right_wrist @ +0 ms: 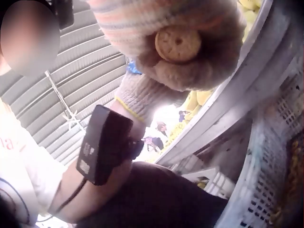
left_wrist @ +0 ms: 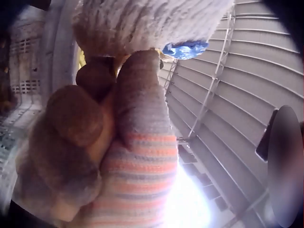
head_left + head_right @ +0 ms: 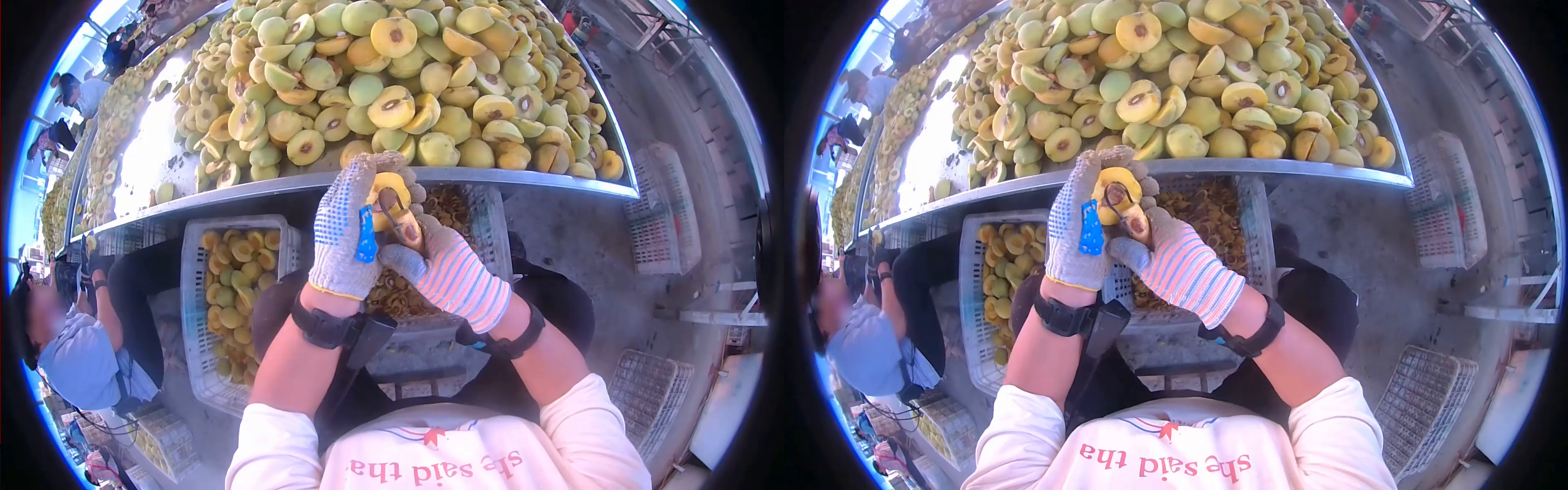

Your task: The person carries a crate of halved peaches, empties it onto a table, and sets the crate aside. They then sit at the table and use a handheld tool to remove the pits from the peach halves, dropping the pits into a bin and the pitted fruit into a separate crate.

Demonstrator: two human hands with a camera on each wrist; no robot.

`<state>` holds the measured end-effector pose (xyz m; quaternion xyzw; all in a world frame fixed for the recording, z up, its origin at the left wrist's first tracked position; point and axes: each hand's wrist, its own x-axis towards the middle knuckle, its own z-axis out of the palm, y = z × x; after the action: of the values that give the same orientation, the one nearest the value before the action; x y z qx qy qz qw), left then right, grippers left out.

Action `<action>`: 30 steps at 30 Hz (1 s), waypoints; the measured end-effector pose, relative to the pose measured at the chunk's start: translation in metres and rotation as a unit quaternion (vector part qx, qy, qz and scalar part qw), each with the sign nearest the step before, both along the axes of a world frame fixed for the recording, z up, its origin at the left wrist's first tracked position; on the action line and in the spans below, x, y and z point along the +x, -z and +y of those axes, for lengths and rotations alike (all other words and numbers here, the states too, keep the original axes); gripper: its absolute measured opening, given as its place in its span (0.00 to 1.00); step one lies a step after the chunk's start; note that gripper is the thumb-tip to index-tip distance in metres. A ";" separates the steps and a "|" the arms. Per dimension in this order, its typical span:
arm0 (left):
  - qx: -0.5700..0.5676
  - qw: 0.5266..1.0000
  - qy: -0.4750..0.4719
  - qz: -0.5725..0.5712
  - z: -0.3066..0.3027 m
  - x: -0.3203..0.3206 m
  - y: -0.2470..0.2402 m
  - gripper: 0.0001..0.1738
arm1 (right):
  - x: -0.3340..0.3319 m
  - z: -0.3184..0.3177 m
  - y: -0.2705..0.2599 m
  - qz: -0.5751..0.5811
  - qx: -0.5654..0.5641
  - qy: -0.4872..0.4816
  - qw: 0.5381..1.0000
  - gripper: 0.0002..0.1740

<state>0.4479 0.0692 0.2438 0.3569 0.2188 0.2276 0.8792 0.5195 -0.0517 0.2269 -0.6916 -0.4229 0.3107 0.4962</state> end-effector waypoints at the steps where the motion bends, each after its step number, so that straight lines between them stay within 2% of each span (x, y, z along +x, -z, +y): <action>1: 0.013 1.000 -0.019 -0.011 -0.002 -0.001 0.002 0.24 | 0.002 -0.001 -0.010 -0.009 -0.041 -0.009 0.999 0.24; 2: 0.034 0.999 -0.028 0.004 -0.004 -0.002 0.000 0.24 | 0.003 -0.001 -0.018 -0.017 -0.082 -0.015 0.996 0.24; 5: 0.095 0.994 -0.048 0.036 -0.008 -0.006 -0.009 0.25 | 0.007 -0.004 -0.013 0.116 -0.023 -0.085 0.989 0.24; 8: 0.134 0.988 -0.056 0.053 -0.012 -0.008 -0.014 0.25 | 0.008 -0.004 -0.018 0.048 -0.073 -0.093 0.992 0.23; 11: 0.176 0.980 -0.059 0.064 -0.016 -0.007 -0.018 0.25 | 0.002 -0.003 -0.006 0.113 0.075 -0.082 0.987 0.21; 12: 0.198 0.978 -0.048 0.046 -0.013 -0.008 -0.016 0.25 | 0.006 -0.007 -0.011 0.202 0.021 -0.108 0.973 0.20; 14: 0.252 0.966 -0.040 0.037 -0.011 -0.007 -0.012 0.25 | 0.016 -0.018 -0.029 0.369 -0.089 -0.156 0.912 0.19; 17: 0.330 0.941 -0.026 0.067 -0.008 -0.003 -0.010 0.25 | 0.011 -0.021 -0.024 0.432 -0.067 -0.145 0.888 0.16; 19: 0.350 0.933 0.008 0.087 -0.010 -0.002 -0.017 0.27 | 0.013 -0.023 -0.011 0.509 -0.036 -0.189 0.839 0.18; 20: 0.262 0.964 0.033 0.038 -0.010 -0.003 -0.015 0.26 | 0.014 -0.024 -0.009 0.544 -0.021 -0.210 0.812 0.19; 22: 0.080 0.991 0.082 -0.062 -0.011 -0.004 -0.012 0.24 | 0.013 -0.024 -0.013 0.521 0.007 -0.210 0.827 0.29; 23: 0.092 0.992 0.081 -0.036 -0.013 -0.004 -0.016 0.28 | 0.012 -0.024 -0.015 0.509 0.022 -0.211 0.834 0.34; 26: -0.014 0.994 0.092 -0.056 -0.019 -0.001 -0.016 0.28 | 0.016 -0.031 -0.009 0.502 0.007 -0.216 0.838 0.37; 27: -0.048 0.990 0.114 -0.063 -0.018 -0.001 -0.016 0.29 | 0.015 -0.033 0.002 0.457 0.045 -0.226 0.859 0.38; 30: -0.127 0.990 0.051 -0.008 -0.017 0.001 -0.007 0.29 | 0.019 -0.051 0.004 0.452 0.054 -0.215 0.864 0.29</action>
<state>0.4493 0.0518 0.2507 0.2509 0.2204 0.1553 0.9297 0.5386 -0.1028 0.2227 -0.3395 -0.3070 0.6651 0.5900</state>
